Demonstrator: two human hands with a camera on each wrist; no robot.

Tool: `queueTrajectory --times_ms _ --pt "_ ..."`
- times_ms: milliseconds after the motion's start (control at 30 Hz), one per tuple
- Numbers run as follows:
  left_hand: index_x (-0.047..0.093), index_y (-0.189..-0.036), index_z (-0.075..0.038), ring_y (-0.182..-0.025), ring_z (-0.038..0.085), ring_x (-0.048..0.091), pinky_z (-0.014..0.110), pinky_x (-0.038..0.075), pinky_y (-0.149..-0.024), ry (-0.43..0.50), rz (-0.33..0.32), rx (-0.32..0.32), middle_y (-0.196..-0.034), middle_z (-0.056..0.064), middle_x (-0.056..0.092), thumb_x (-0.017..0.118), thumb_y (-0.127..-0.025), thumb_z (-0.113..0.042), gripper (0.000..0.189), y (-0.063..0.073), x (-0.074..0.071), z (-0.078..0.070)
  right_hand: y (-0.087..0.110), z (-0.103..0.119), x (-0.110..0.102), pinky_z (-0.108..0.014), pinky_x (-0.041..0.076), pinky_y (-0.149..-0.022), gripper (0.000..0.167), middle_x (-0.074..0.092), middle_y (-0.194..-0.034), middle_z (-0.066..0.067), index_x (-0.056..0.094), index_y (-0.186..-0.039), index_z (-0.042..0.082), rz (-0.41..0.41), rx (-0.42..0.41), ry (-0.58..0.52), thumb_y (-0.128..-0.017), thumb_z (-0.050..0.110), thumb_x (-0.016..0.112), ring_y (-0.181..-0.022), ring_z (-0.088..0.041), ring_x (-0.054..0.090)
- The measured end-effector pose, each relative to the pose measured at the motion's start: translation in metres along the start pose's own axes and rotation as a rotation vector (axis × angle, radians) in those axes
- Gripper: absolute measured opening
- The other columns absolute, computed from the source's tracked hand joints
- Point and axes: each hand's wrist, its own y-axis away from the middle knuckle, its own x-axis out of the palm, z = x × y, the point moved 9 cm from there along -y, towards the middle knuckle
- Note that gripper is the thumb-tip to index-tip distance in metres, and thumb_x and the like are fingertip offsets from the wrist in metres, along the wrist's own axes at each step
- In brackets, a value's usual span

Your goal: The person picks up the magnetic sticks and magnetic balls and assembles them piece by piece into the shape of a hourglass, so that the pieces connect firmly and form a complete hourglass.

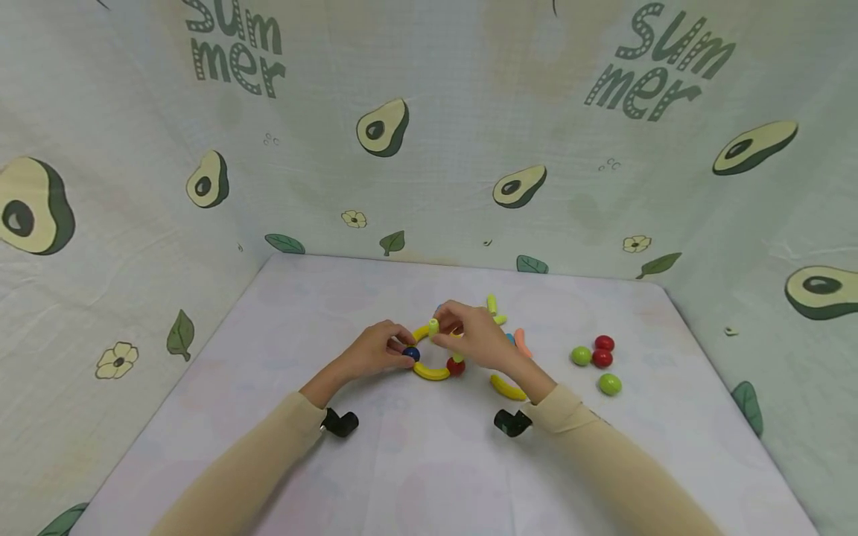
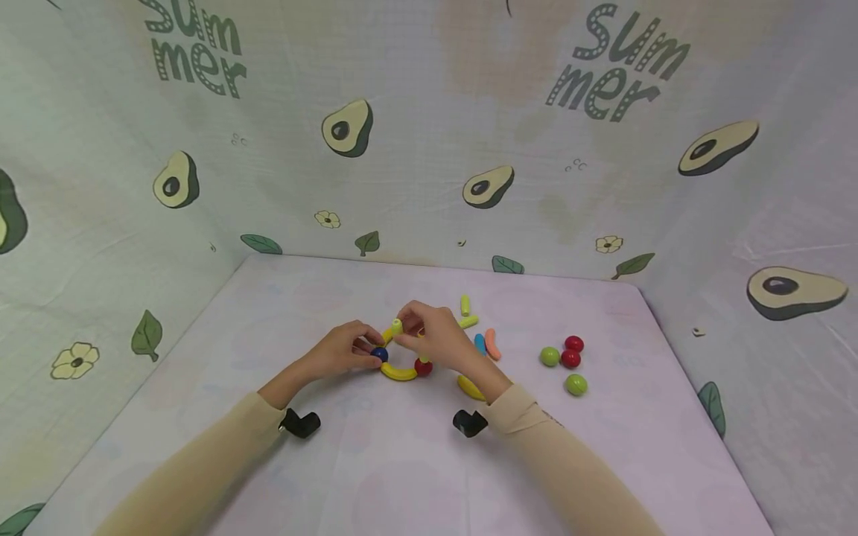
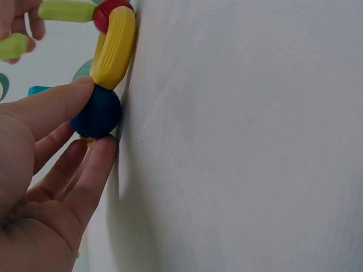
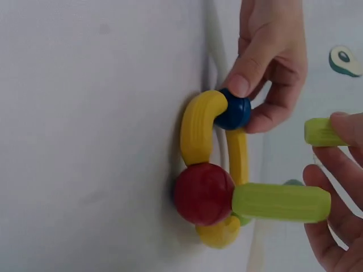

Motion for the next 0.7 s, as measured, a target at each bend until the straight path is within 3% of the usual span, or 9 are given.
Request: queueTrajectory --times_ms 233,433,700 --pt "0.073 -0.118 -0.008 -0.100 0.015 0.071 0.032 0.060 -0.091 0.016 -0.003 0.048 -0.112 0.003 0.073 0.086 -0.092 -0.018 0.030 0.003 -0.002 0.001 -0.011 -0.008 0.031 -0.030 0.061 -0.082 0.019 0.080 -0.105 -0.003 0.069 -0.108 0.013 0.061 0.128 0.079 -0.094 0.014 0.082 -0.098 -0.017 0.073" --pt "0.074 -0.117 -0.012 -0.098 0.012 0.071 0.030 0.060 -0.090 0.008 -0.022 0.039 -0.109 -0.002 0.074 0.086 -0.093 -0.021 0.029 0.004 -0.004 0.002 -0.017 -0.008 0.038 -0.030 0.059 -0.078 0.018 0.078 -0.094 0.001 0.070 -0.101 0.015 0.056 0.147 0.106 -0.092 0.013 0.085 -0.088 -0.016 0.070" --pt "0.075 -0.116 -0.016 -0.097 0.010 0.070 0.032 0.060 -0.091 0.019 -0.052 0.037 -0.107 -0.005 0.074 0.084 -0.094 -0.025 0.025 0.006 -0.007 0.004 -0.021 -0.009 0.043 -0.026 0.059 -0.073 0.019 0.079 -0.092 0.001 0.070 -0.102 0.016 0.054 0.154 0.104 -0.091 0.014 0.086 -0.083 -0.011 0.071"
